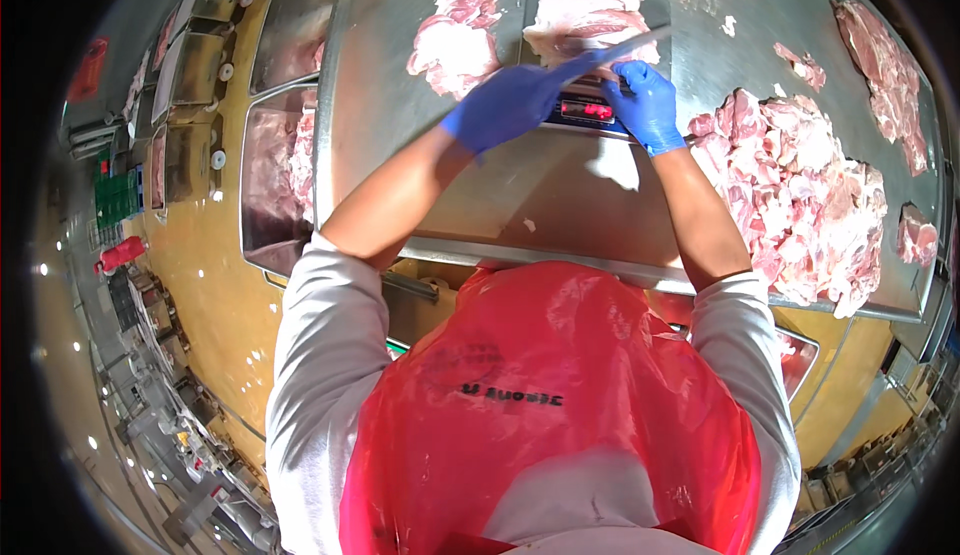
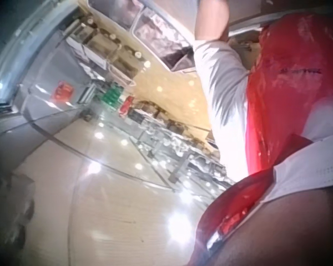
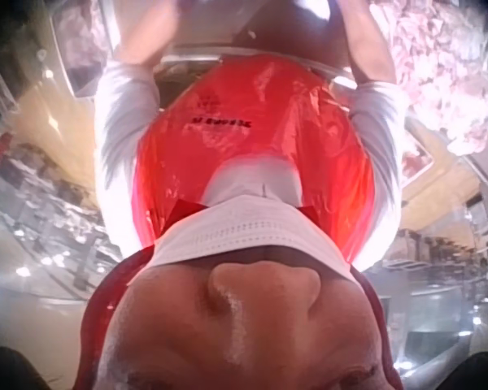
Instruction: The person uses a knife to cut and trim pieces of raw meat on a stainless steel table. They place the cut meat onto a digital scale to weigh it and then transfer the portions into a metal tray. The process involves repetitive cutting, weighing, and sorting of the meat.
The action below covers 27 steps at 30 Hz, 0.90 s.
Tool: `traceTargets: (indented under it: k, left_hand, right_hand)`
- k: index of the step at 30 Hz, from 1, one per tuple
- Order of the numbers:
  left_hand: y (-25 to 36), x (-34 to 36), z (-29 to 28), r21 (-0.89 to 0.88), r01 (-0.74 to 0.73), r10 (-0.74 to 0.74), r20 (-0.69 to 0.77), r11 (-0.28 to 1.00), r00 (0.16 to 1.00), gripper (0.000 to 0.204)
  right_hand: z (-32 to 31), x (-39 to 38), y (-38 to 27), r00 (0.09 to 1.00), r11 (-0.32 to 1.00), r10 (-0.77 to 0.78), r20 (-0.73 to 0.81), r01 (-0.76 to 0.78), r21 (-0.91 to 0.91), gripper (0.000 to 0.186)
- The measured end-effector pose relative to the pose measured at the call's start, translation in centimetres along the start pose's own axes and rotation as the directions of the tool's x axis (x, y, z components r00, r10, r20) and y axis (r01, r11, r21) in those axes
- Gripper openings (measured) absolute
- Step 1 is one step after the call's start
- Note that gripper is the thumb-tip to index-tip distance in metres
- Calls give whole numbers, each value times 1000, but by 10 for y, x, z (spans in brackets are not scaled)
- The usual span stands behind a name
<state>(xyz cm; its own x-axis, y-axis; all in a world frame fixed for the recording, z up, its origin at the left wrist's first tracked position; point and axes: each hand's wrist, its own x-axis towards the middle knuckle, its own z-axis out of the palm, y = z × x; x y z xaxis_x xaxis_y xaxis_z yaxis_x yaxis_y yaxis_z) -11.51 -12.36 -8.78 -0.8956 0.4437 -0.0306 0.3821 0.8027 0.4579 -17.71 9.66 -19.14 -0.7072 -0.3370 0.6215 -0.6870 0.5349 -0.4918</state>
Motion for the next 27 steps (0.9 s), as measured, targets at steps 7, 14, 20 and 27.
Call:
traceTargets:
  k: [7,14,20,27]
  left_hand:
    - [-17,45,27,24,-209,208,39,978,977,71]
    - [-25,-12,20,259,-57,28,116,964,993,78]
    - [1,22,7,80,11,-26,197,997,980,75]
    - [-8,43,44,52,-203,208,-153,978,966,73]
  right_hand:
    - [-9,1,4,994,999,19,111,-14,-53,12]
    - [-7,6,9,985,998,58,164,-59,-3,10]
    - [-9,4,9,970,999,7,244,-17,39,14]
    - [-30,6,25,970,996,88,226,-93,13,14]
